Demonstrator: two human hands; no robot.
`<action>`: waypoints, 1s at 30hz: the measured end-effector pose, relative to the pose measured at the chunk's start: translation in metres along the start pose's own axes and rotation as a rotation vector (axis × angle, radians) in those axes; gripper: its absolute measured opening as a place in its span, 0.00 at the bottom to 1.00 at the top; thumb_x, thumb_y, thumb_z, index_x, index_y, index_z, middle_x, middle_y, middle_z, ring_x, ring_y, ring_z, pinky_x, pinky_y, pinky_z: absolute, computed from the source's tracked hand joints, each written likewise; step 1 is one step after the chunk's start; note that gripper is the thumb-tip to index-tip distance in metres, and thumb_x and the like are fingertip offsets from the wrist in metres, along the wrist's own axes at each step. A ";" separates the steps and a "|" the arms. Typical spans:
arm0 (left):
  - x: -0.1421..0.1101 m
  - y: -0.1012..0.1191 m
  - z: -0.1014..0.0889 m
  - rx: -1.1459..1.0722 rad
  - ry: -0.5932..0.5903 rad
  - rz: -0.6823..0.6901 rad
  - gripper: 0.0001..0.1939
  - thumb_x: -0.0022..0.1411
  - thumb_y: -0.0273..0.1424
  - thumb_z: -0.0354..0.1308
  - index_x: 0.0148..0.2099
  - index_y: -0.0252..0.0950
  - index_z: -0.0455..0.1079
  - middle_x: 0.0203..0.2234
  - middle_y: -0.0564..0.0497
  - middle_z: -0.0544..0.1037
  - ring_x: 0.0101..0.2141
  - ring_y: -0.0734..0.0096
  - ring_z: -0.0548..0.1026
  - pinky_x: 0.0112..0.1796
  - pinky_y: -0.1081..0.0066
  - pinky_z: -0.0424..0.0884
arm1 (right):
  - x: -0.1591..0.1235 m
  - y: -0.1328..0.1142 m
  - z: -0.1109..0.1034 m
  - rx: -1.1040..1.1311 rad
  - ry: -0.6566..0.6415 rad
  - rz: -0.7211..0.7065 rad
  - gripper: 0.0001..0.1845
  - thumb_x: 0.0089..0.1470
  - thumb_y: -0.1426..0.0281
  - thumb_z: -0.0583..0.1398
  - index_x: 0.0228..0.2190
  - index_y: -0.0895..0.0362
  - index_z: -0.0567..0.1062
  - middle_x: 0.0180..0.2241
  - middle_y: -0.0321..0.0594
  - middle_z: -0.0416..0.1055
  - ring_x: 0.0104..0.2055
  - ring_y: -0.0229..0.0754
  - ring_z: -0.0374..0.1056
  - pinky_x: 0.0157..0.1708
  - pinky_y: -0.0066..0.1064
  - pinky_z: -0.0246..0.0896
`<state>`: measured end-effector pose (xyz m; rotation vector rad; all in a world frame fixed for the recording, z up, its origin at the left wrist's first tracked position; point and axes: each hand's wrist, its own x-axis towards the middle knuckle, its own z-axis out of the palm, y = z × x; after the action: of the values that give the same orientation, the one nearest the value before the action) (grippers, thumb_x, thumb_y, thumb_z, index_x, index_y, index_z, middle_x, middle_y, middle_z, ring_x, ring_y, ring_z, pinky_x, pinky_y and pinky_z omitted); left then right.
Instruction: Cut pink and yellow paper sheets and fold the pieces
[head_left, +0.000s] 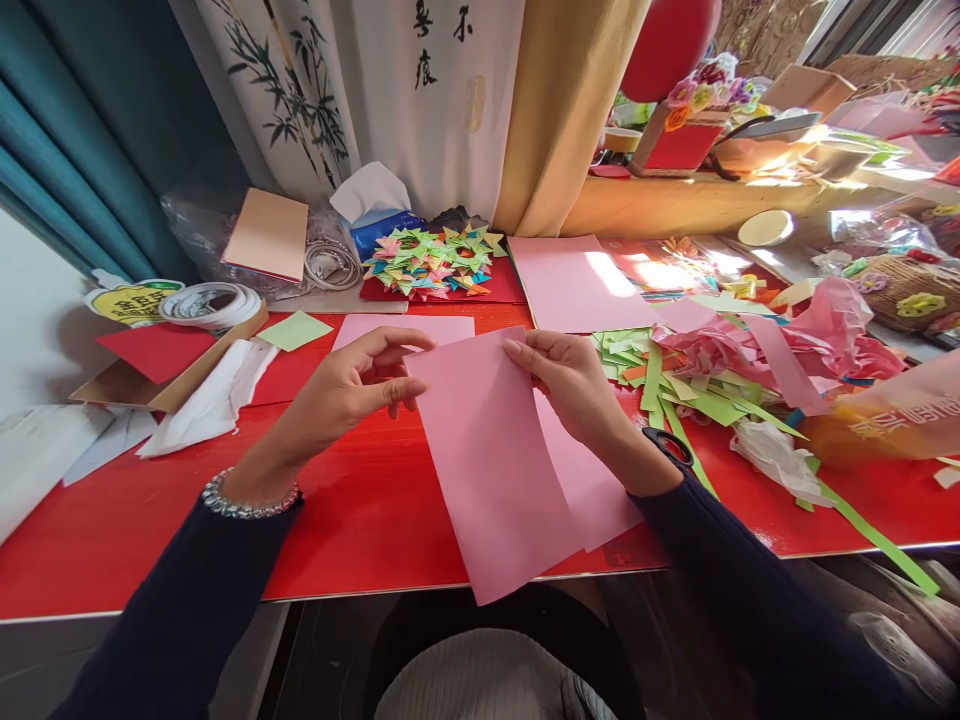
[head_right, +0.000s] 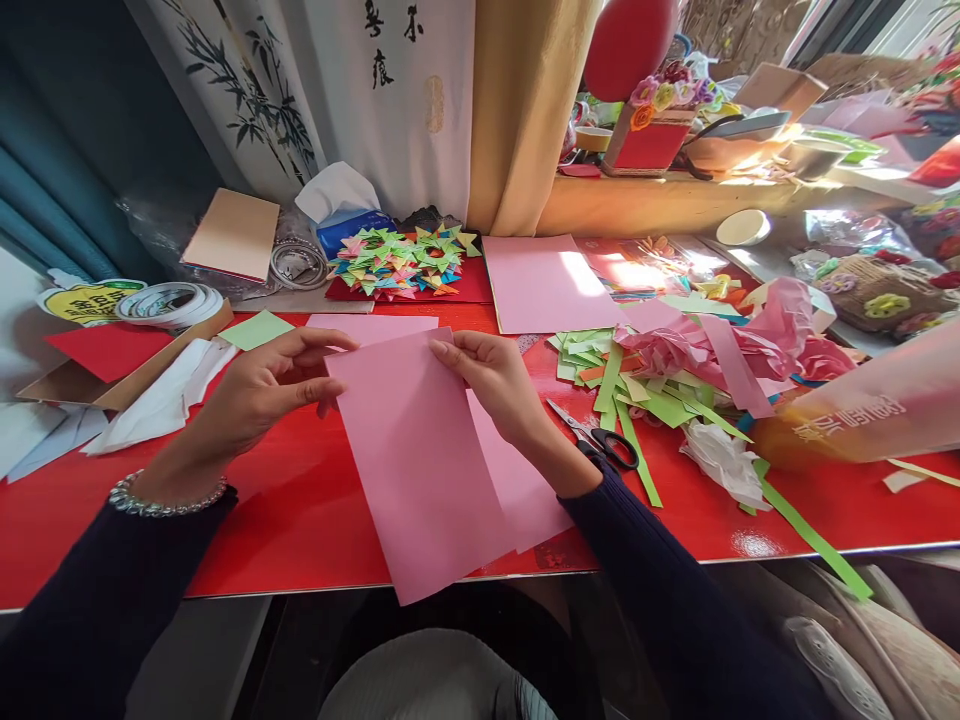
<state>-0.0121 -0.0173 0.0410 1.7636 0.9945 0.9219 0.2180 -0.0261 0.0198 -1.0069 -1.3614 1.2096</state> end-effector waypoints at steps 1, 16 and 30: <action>0.000 0.000 -0.002 -0.007 -0.030 -0.007 0.16 0.53 0.33 0.64 0.45 0.40 0.68 0.25 0.56 0.72 0.23 0.77 0.72 0.25 0.78 0.70 | 0.000 -0.001 -0.001 -0.011 -0.005 0.003 0.18 0.52 0.59 0.61 0.20 0.58 0.66 0.21 0.31 0.53 0.23 0.31 0.49 0.22 0.27 0.44; -0.004 0.001 -0.006 0.061 -0.173 -0.049 0.10 0.53 0.36 0.64 0.35 0.39 0.67 0.26 0.54 0.70 0.26 0.75 0.71 0.27 0.77 0.70 | -0.005 -0.009 0.002 -0.261 -0.086 -0.090 0.21 0.55 0.58 0.58 0.18 0.57 0.59 0.21 0.31 0.49 0.23 0.31 0.46 0.20 0.27 0.39; -0.005 0.001 -0.005 -0.008 -0.129 -0.069 0.12 0.51 0.35 0.65 0.32 0.38 0.65 0.25 0.54 0.69 0.25 0.76 0.69 0.25 0.77 0.69 | -0.006 -0.008 0.001 -0.271 -0.086 -0.101 0.21 0.56 0.58 0.57 0.19 0.57 0.59 0.21 0.31 0.48 0.23 0.32 0.45 0.21 0.28 0.38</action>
<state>-0.0183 -0.0199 0.0427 1.7483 0.9607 0.7586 0.2185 -0.0327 0.0265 -1.0687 -1.6563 1.0206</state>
